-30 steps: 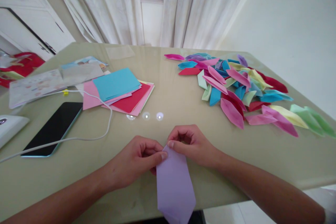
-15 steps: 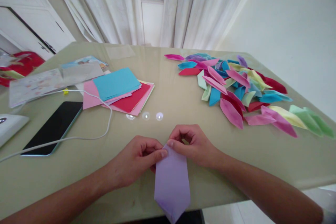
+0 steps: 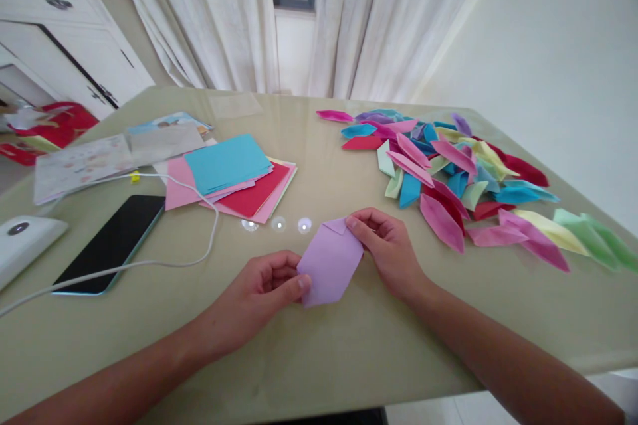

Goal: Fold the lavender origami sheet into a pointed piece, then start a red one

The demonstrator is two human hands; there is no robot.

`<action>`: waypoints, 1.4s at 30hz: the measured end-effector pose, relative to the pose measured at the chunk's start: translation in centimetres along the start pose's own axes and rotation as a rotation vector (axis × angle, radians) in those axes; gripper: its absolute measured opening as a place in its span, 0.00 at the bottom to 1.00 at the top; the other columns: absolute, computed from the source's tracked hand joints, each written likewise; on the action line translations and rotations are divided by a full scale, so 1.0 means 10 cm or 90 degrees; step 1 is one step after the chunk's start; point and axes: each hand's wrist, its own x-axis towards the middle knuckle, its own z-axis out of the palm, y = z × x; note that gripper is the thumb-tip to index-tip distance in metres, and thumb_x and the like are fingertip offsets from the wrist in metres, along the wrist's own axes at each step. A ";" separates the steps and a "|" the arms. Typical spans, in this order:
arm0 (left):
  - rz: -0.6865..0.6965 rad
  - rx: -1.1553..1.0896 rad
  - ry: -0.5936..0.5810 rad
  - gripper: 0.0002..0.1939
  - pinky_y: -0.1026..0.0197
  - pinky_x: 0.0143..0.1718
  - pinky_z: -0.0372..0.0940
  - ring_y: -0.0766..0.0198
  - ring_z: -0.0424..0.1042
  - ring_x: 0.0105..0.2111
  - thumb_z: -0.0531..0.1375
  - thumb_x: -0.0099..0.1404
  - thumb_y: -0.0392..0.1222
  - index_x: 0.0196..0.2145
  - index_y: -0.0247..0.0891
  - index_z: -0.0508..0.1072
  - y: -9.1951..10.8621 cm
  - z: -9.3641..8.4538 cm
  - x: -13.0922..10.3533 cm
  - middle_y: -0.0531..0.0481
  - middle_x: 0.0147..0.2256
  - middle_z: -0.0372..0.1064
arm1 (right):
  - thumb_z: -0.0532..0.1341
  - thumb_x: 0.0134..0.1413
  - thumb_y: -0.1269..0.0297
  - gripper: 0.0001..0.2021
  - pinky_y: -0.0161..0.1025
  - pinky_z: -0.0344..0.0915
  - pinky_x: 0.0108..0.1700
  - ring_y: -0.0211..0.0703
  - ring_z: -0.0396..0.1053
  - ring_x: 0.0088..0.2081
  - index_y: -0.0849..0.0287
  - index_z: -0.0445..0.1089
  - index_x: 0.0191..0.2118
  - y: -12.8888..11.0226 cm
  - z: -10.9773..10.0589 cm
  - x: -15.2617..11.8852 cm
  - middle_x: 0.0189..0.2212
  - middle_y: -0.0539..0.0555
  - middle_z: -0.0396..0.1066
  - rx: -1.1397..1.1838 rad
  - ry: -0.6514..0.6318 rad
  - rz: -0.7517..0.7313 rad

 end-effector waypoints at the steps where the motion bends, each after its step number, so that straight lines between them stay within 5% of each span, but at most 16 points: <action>1: 0.000 0.003 0.012 0.16 0.62 0.39 0.70 0.61 0.78 0.36 0.68 0.69 0.53 0.41 0.37 0.78 0.00 0.02 0.00 0.48 0.36 0.80 | 0.74 0.54 0.50 0.17 0.33 0.60 0.26 0.36 0.64 0.26 0.58 0.75 0.35 0.00 0.01 -0.01 0.26 0.48 0.71 0.012 -0.005 -0.003; 6: -0.017 0.049 0.048 0.17 0.63 0.33 0.68 0.62 0.76 0.30 0.69 0.66 0.55 0.38 0.36 0.79 0.00 0.05 0.00 0.49 0.31 0.80 | 0.74 0.53 0.51 0.17 0.34 0.60 0.28 0.38 0.67 0.28 0.58 0.76 0.40 -0.04 0.02 -0.08 0.30 0.51 0.76 0.030 -0.095 0.029; 13: -0.007 0.079 0.070 0.17 0.63 0.31 0.66 0.61 0.76 0.30 0.70 0.65 0.54 0.39 0.37 0.78 0.00 -0.02 0.02 0.49 0.31 0.80 | 0.75 0.54 0.51 0.18 0.33 0.59 0.28 0.37 0.67 0.28 0.57 0.74 0.42 -0.01 0.00 -0.04 0.29 0.49 0.74 0.003 -0.076 -0.015; 17: 0.033 0.073 0.069 0.18 0.62 0.35 0.68 0.60 0.78 0.34 0.69 0.67 0.53 0.44 0.36 0.76 -0.05 -0.04 0.06 0.48 0.35 0.80 | 0.73 0.57 0.51 0.21 0.34 0.60 0.30 0.37 0.66 0.28 0.56 0.71 0.49 0.05 0.01 0.03 0.28 0.46 0.71 -0.024 -0.089 -0.079; 21: 0.115 0.011 0.129 0.20 0.57 0.44 0.73 0.55 0.80 0.43 0.68 0.68 0.51 0.50 0.37 0.72 -0.07 -0.03 0.09 0.42 0.46 0.80 | 0.73 0.57 0.54 0.31 0.38 0.67 0.38 0.41 0.73 0.35 0.55 0.64 0.62 0.05 0.08 0.01 0.34 0.49 0.76 -0.043 -0.185 -0.108; 26: 0.178 -0.033 0.120 0.27 0.51 0.55 0.72 0.49 0.76 0.55 0.71 0.66 0.48 0.58 0.37 0.69 -0.07 -0.03 0.11 0.37 0.57 0.76 | 0.64 0.65 0.63 0.05 0.36 0.63 0.37 0.38 0.68 0.32 0.59 0.74 0.41 -0.25 0.21 -0.11 0.31 0.49 0.72 -0.298 -0.270 -0.180; 31: 0.218 -0.038 0.235 0.24 0.57 0.51 0.73 0.55 0.77 0.51 0.68 0.69 0.53 0.56 0.39 0.69 -0.10 -0.11 0.15 0.42 0.55 0.76 | 0.61 0.65 0.66 0.07 0.37 0.62 0.37 0.39 0.67 0.33 0.60 0.77 0.42 -0.40 0.18 0.05 0.34 0.51 0.74 -0.368 -0.389 -0.198; 36: 0.218 -0.048 0.268 0.23 0.57 0.50 0.75 0.54 0.76 0.52 0.63 0.74 0.54 0.60 0.41 0.71 -0.11 -0.16 0.17 0.45 0.55 0.76 | 0.67 0.64 0.56 0.16 0.35 0.62 0.34 0.38 0.67 0.32 0.58 0.77 0.53 -0.08 0.05 0.21 0.33 0.49 0.71 -0.168 -0.223 -0.139; 39: 0.224 -0.012 0.270 0.28 0.57 0.49 0.76 0.58 0.79 0.47 0.66 0.71 0.51 0.64 0.43 0.68 -0.08 -0.15 0.14 0.48 0.48 0.78 | 0.71 0.60 0.57 0.14 0.35 0.62 0.35 0.37 0.68 0.33 0.56 0.78 0.49 0.02 -0.02 0.24 0.33 0.48 0.71 -0.095 -0.129 -0.145; 42: 0.234 0.055 0.283 0.23 0.58 0.47 0.78 0.60 0.81 0.41 0.68 0.69 0.51 0.57 0.40 0.75 -0.05 -0.16 0.11 0.49 0.43 0.79 | 0.73 0.57 0.57 0.12 0.34 0.62 0.35 0.38 0.68 0.33 0.56 0.77 0.43 0.03 -0.03 0.26 0.32 0.48 0.73 -0.027 -0.085 -0.125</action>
